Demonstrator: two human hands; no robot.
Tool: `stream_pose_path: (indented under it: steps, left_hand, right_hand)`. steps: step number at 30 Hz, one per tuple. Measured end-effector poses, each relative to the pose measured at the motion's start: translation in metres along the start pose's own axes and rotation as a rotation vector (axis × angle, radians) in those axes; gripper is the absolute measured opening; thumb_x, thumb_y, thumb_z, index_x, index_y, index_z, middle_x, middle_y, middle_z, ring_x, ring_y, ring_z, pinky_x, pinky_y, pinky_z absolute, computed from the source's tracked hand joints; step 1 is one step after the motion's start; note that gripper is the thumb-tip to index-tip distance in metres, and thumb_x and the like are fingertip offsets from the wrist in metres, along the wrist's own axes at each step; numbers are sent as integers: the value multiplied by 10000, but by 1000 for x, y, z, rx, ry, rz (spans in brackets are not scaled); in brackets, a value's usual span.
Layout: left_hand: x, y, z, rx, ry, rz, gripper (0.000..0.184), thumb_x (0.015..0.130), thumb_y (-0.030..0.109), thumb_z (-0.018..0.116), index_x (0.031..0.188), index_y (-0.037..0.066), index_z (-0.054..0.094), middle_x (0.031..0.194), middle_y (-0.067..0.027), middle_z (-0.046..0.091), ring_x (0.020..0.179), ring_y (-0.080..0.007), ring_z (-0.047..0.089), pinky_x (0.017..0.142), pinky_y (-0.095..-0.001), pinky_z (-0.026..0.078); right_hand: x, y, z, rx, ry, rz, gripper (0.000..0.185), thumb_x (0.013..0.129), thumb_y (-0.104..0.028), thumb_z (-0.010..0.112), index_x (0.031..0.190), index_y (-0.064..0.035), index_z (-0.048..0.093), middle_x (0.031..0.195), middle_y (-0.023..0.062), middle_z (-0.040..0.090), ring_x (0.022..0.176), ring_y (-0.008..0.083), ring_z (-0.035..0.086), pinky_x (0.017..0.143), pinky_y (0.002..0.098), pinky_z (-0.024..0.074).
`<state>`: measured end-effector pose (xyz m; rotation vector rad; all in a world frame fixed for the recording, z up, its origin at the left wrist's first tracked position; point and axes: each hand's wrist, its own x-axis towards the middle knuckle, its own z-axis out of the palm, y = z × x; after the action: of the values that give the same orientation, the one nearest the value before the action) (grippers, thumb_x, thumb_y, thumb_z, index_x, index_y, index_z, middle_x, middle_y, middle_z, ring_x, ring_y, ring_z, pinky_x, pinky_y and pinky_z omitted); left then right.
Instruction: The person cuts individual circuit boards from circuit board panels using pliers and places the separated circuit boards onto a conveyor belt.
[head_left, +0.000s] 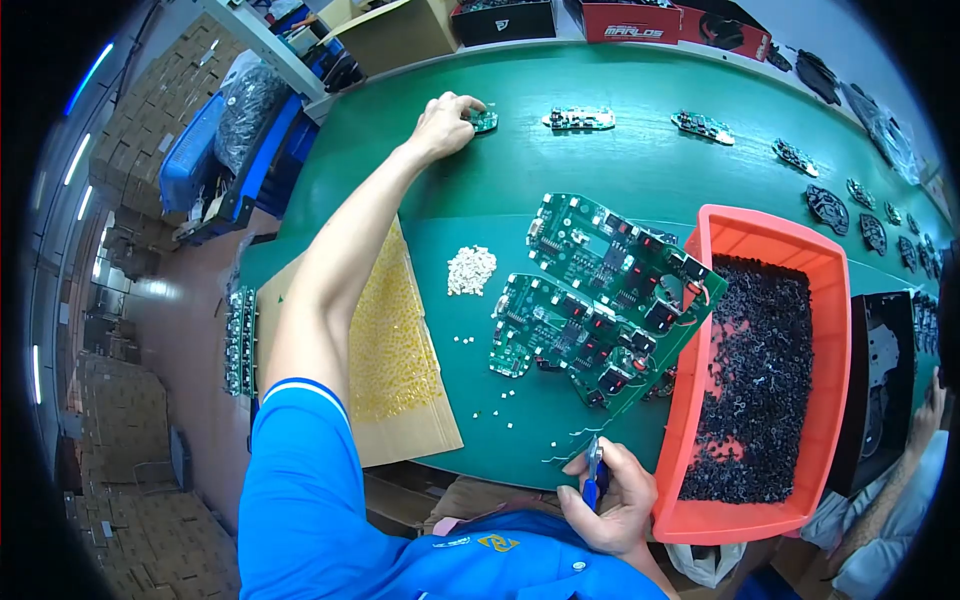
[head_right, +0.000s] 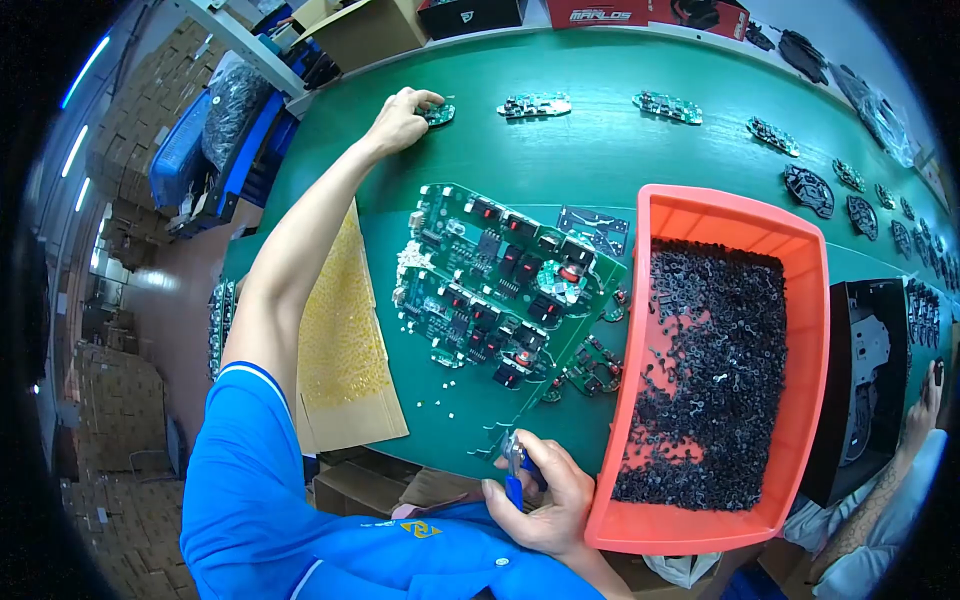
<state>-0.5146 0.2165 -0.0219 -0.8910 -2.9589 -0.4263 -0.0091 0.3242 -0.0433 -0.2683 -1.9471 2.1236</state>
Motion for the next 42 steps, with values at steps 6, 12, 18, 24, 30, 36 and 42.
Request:
stream_pose_path:
  steps: [6,12,18,24,30,36,42]
  left_hand:
    - [5,-15,3,7,-3,19,547,761,0,480,1262,118,667,1232,-155,575,1128,-341,539,1016,-433,454]
    - [-1,-21,10,5,111,104,486,849,93,513,1313,160,643,1299,-133,571,1175,-326,514,1049,-442,417]
    - [-123,84,-52,-1007,-62,-63,441,952,221,517,1362,74,587,1301,-152,611,1176,-294,580,1049,-439,454]
    - [-301,139,-65,-1747,-175,-291,483,996,443,576,1222,21,638,1061,-64,715,713,-91,688,583,-237,592]
    - [-376,142,-34,-1642,116,-236,241,1007,269,618,1103,52,665,949,-49,728,646,-77,679,453,-206,528]
    - [-420,164,-27,-1627,140,-269,196,1016,215,605,1116,54,654,918,-45,743,606,-85,679,417,-181,475]
    - [-446,168,-30,-1612,137,-228,162,1012,195,613,1073,53,662,892,-39,718,604,-79,658,427,-198,506]
  right_hand:
    - [3,-2,6,-10,65,-33,543,720,1,770,1243,14,625,873,47,669,567,71,454,493,186,345]
    - [4,3,10,-95,61,-97,526,728,-13,765,1236,17,635,839,27,641,571,76,443,501,198,344]
    - [4,3,9,-40,30,-80,473,750,-22,747,1213,13,653,829,29,621,603,95,459,527,213,369]
    - [-22,-5,7,-15,-94,-15,432,777,-35,732,1200,12,659,890,35,646,654,90,483,583,200,404]
    - [-40,-27,-4,23,-351,195,429,824,-55,706,1244,0,641,894,45,660,764,103,555,734,208,439]
    - [-43,-23,-7,177,-320,173,407,820,-100,724,1208,1,655,890,45,656,755,106,555,715,215,447]
    - [-61,-24,-2,189,-338,117,388,809,-135,751,1162,10,676,864,40,660,709,107,555,678,218,461]
